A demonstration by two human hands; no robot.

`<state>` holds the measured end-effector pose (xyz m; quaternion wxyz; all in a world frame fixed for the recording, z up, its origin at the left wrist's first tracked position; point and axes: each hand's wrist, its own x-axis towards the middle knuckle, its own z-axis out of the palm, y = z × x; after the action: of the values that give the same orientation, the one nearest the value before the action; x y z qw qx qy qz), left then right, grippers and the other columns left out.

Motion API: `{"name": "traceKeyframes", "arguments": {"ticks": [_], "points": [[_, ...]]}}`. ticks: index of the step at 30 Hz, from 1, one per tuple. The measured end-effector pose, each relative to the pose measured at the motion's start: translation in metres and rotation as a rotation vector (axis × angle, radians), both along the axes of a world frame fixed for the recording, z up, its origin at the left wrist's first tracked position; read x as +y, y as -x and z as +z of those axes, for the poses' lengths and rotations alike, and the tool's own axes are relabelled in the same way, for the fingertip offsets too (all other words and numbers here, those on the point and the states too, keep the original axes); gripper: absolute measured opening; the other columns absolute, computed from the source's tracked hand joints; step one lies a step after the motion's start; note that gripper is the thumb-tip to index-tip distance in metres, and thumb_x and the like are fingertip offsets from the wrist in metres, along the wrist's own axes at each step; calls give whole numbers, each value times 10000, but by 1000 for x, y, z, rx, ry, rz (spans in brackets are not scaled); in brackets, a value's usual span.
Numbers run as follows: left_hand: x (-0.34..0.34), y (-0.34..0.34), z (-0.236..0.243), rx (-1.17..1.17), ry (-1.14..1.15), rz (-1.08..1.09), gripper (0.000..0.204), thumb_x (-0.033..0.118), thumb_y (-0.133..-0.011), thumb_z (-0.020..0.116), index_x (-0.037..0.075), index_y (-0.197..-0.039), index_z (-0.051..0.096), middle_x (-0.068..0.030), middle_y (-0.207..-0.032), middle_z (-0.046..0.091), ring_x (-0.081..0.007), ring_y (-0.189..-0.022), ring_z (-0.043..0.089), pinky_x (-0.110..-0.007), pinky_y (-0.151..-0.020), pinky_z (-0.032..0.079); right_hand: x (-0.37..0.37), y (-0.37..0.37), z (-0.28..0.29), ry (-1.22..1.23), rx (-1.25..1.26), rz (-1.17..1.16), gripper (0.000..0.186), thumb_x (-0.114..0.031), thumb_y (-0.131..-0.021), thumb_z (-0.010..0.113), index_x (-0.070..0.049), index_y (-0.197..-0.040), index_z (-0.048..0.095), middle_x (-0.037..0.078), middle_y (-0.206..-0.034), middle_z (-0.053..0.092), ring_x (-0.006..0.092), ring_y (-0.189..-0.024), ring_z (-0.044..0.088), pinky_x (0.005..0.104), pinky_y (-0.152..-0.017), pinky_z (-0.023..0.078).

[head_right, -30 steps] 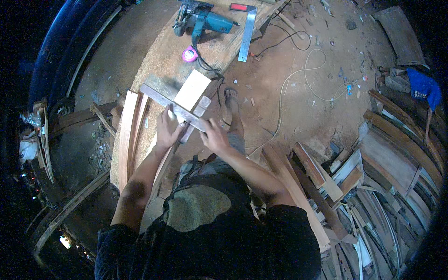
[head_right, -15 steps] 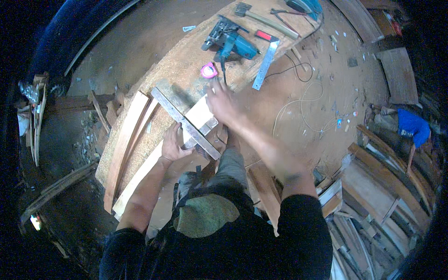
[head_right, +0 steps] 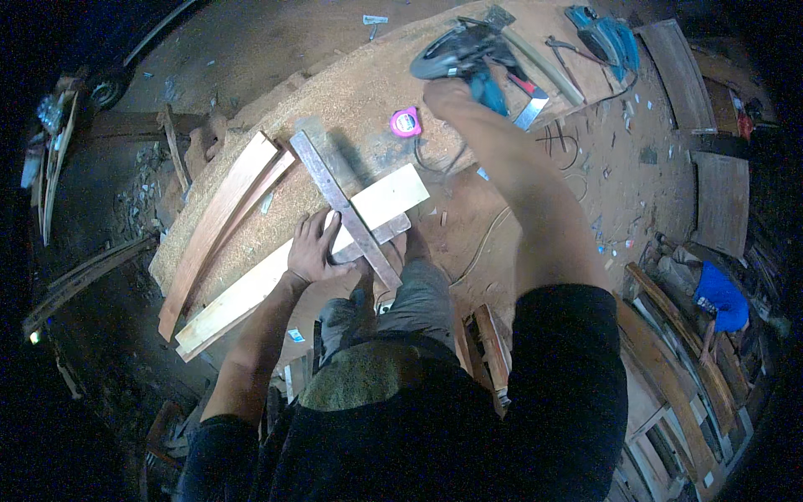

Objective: The person measures and marks wooden planks using a tape measure, pencil, and square. They then use a circular saw to cut the planks into smaller pieces on a workbench.

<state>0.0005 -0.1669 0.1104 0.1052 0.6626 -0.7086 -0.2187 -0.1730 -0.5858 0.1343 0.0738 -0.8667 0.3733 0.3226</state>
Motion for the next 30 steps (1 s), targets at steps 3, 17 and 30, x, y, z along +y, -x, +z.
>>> {"name": "traceKeyframes", "arguments": {"ticks": [3, 17, 30], "points": [[-3, 0, 8, 28, -62, 8, 1128, 793, -736, 642, 74, -1568, 390, -260, -1519, 399, -438, -1390, 404, -606, -1177, 245, -7, 38, 47, 68, -120, -122, 410, -181, -916, 612, -20, -1287, 672, 236, -1271, 689, 381, -1161, 688, 489, -985, 553], [-3, 7, 5, -37, 1, 1, 1138, 644, -694, 760, 153, -1620, 316, -250, -1434, 441, -429, -1282, 451, -524, -1113, 343, 295, 153, 188, -278, -1210, -1158, 222, -146, -902, 696, 11, -1059, 686, 26, -699, 615, 122, -608, 578, 291, -577, 450], [-9, 10, 8, -119, -156, 58, 1120, 709, -686, 757, 348, -1635, 283, -203, -1286, 528, -383, -1188, 520, -513, -995, 406, 378, 138, 96, -340, -1074, -994, 365, -60, -897, 713, 42, -1243, 660, 52, -988, 701, 110, -850, 625, 284, -771, 514]]}}
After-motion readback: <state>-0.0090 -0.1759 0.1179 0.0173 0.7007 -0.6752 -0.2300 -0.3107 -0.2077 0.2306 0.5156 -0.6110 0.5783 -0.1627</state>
